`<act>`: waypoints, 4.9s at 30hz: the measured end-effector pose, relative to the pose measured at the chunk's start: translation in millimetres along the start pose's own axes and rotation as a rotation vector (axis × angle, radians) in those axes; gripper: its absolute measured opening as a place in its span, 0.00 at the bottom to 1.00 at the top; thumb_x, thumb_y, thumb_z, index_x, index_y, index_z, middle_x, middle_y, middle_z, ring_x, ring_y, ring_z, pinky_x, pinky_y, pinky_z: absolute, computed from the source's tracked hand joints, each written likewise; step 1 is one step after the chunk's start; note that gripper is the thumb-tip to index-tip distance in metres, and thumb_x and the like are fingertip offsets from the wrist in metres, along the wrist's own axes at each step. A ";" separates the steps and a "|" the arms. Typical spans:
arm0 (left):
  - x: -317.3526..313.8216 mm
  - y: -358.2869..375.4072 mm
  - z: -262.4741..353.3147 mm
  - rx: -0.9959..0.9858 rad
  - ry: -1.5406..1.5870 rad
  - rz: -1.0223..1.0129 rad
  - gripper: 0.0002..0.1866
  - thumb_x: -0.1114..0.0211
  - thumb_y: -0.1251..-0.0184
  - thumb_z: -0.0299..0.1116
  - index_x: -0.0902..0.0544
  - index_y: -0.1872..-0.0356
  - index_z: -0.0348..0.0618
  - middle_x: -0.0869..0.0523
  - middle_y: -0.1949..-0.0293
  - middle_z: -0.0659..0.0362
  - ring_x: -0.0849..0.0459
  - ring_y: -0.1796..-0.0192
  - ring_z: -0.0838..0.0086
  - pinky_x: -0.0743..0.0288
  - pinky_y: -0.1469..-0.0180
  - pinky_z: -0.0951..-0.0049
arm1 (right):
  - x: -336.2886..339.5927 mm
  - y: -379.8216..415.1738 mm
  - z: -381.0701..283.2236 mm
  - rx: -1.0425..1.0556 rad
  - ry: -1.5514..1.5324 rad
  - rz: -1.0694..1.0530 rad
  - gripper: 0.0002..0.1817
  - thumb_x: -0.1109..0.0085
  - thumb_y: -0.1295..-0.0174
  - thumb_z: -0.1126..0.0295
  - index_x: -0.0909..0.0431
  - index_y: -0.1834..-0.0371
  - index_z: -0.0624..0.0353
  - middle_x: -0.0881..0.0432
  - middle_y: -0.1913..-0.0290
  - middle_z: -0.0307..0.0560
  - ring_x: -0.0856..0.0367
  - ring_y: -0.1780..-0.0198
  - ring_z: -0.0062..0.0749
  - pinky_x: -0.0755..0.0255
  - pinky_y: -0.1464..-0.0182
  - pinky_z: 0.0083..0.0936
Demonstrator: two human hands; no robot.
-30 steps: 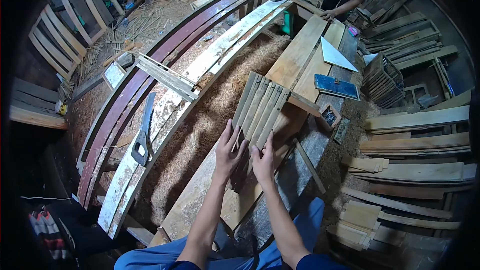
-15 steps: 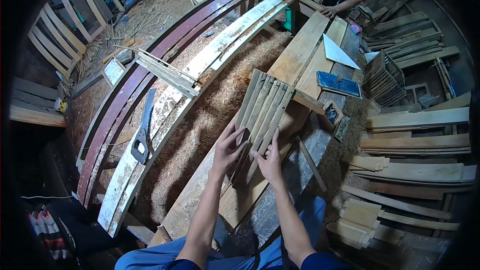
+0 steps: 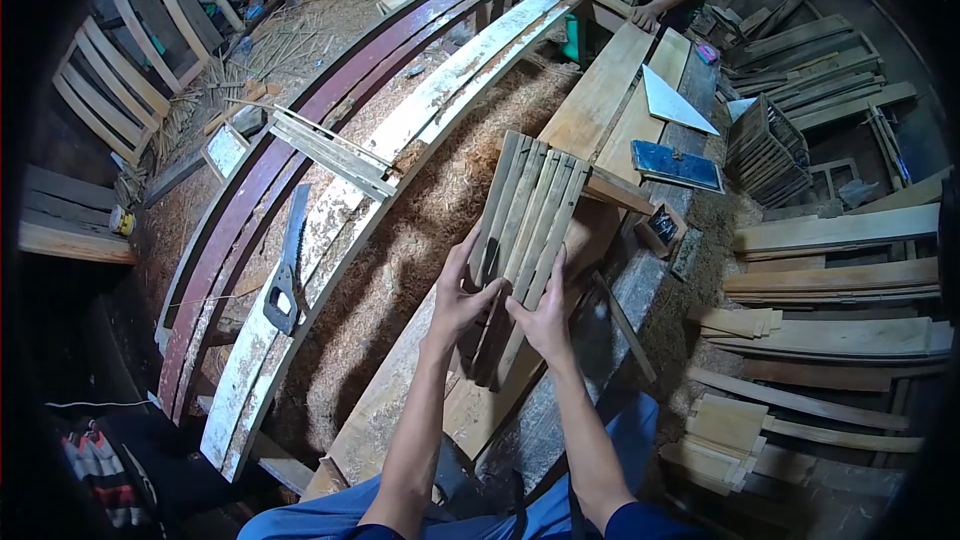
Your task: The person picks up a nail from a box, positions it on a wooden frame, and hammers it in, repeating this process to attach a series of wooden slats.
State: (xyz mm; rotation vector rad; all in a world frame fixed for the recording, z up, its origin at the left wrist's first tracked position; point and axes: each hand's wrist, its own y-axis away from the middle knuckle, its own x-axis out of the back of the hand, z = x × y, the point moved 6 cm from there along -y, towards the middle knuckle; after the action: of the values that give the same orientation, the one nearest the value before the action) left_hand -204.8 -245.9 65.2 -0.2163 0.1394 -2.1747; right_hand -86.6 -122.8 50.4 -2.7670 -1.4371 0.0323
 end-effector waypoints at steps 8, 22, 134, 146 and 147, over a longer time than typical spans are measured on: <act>-7.6 1.7 -25.3 -0.030 -0.028 -0.083 0.56 0.22 0.41 0.17 0.46 0.13 0.50 0.31 0.21 0.53 0.14 0.36 0.67 0.12 0.40 0.69 | 11.5 1.1 -8.3 -0.017 -0.001 -0.039 0.65 0.32 0.43 0.90 0.72 0.11 0.58 0.46 0.15 0.60 0.36 0.20 0.41 0.38 0.19 0.38; -20.4 3.0 -4.9 -0.106 -0.132 -0.037 0.56 0.20 0.42 0.19 0.43 0.14 0.48 0.29 0.22 0.52 0.16 0.34 0.67 0.15 0.38 0.67 | 26.9 1.3 -6.5 -0.026 -0.078 -0.091 0.65 0.31 0.41 0.88 0.73 0.11 0.58 0.43 0.16 0.62 0.33 0.21 0.42 0.37 0.20 0.36; 160.3 -0.8 11.8 0.124 -0.381 0.576 0.27 0.24 0.31 0.39 0.17 0.33 0.44 0.10 0.47 0.57 0.09 0.45 0.69 0.62 0.14 0.46 | -152.4 8.5 -51.1 0.137 0.556 0.000 0.13 0.36 0.29 0.76 0.13 0.43 0.63 0.18 0.58 0.43 0.22 0.56 0.25 0.28 0.56 0.24; 13.5 -19.2 71.5 0.111 0.153 0.185 0.16 0.32 0.23 0.32 0.19 0.41 0.34 0.04 0.57 0.57 0.08 0.48 0.78 0.79 0.15 0.49 | -20.7 53.4 -112.4 -0.022 0.355 0.123 0.23 0.32 0.37 0.80 0.19 0.37 0.62 0.14 0.48 0.48 0.16 0.46 0.35 0.23 0.40 0.33; 1.9 -20.3 78.0 0.133 0.170 0.158 0.14 0.32 0.23 0.32 0.17 0.44 0.35 0.04 0.58 0.57 0.09 0.49 0.79 0.79 0.15 0.48 | -11.2 56.4 -110.1 0.095 0.420 0.128 0.31 0.34 0.35 0.81 0.27 0.27 0.61 0.15 0.47 0.46 0.16 0.48 0.31 0.23 0.43 0.30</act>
State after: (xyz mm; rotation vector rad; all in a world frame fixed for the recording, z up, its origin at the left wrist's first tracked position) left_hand -205.9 -237.3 145.4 0.0543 0.1032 -2.0341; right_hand -43.8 -165.6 158.8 -2.5759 -1.1220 -0.4384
